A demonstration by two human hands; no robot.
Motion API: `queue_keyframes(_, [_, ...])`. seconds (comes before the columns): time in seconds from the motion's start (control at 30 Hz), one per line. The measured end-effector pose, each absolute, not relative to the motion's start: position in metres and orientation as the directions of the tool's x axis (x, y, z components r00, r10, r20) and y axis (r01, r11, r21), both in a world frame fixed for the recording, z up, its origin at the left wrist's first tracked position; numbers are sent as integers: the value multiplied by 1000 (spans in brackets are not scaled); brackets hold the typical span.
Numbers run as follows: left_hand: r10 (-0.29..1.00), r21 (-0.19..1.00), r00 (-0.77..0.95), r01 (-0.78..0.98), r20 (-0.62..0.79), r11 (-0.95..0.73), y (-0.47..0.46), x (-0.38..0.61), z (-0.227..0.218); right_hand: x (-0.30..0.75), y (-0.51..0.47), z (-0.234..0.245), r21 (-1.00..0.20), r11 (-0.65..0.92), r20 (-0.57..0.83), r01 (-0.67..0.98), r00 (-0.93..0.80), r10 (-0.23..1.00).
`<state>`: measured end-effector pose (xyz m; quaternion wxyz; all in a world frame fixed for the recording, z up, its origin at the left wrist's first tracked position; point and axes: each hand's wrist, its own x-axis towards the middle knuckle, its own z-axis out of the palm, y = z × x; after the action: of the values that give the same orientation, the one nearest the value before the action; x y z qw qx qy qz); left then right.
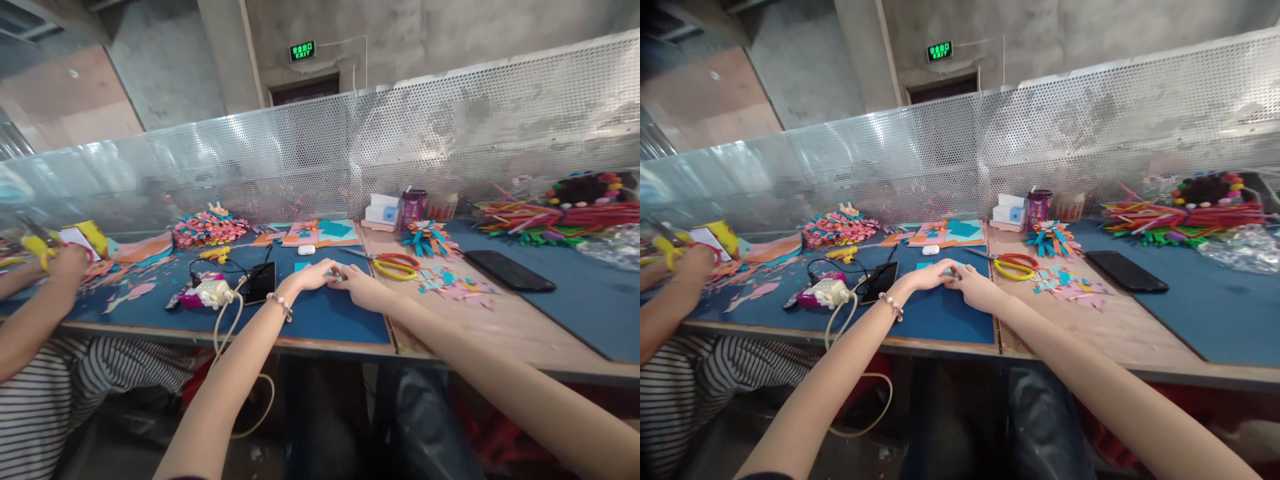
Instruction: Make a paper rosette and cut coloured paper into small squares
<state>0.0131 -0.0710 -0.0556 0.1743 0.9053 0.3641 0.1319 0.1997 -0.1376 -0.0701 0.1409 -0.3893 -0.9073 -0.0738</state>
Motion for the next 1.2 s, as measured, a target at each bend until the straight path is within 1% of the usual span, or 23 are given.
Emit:
queue_keyframes(0.1, [711,427,700,624,68,-654,-72,13,-55,203,-134,-71,-71,721,336,690,-664,668])
queue_keyframes(0.17, [709,438,703,622,53,-649,-71,14,-55,205,-134,-73,-97,730,362,677,-659,659])
queue_keyframes(0.23, [705,441,707,620,45,-649,-70,16,-54,207,-136,-74,-76,723,389,687,-647,656])
queue_keyframes(0.3, [704,433,709,622,42,-652,-70,16,-54,210,-139,-74,-26,706,405,707,-639,654])
queue_keyframes(0.43, [713,397,700,646,32,-652,-70,15,-52,217,-146,-71,67,662,393,746,-630,670])
queue_keyframes(0.53, [710,395,704,647,21,-652,-69,14,-53,226,-150,-71,62,600,427,797,-565,706])
queue_keyframes(0.63, [700,428,714,629,14,-650,-67,14,-54,237,-156,-73,33,530,458,847,-485,745])
queue_keyframes(0.7, [707,445,707,631,9,-636,-67,14,-55,242,-158,-73,2,492,460,870,-438,772])
queue_keyframes(0.8, [720,454,694,640,3,-620,-68,12,-54,241,-160,-71,-95,454,477,886,-360,802])
queue_keyframes(0.97, [684,465,728,619,-38,-633,-70,5,-51,222,-155,-70,-220,408,555,886,-230,799])
queue_keyframes(1.1, [693,476,720,618,-22,-626,-72,5,-49,215,-147,-75,-254,402,498,880,-237,834])
queue_keyframes(1.13, [696,485,718,615,-18,-622,-72,5,-48,216,-145,-76,-274,405,478,872,-241,844])
queue_keyframes(1.2, [700,505,714,609,-12,-612,-72,7,-48,219,-142,-78,-358,410,441,839,-235,866])
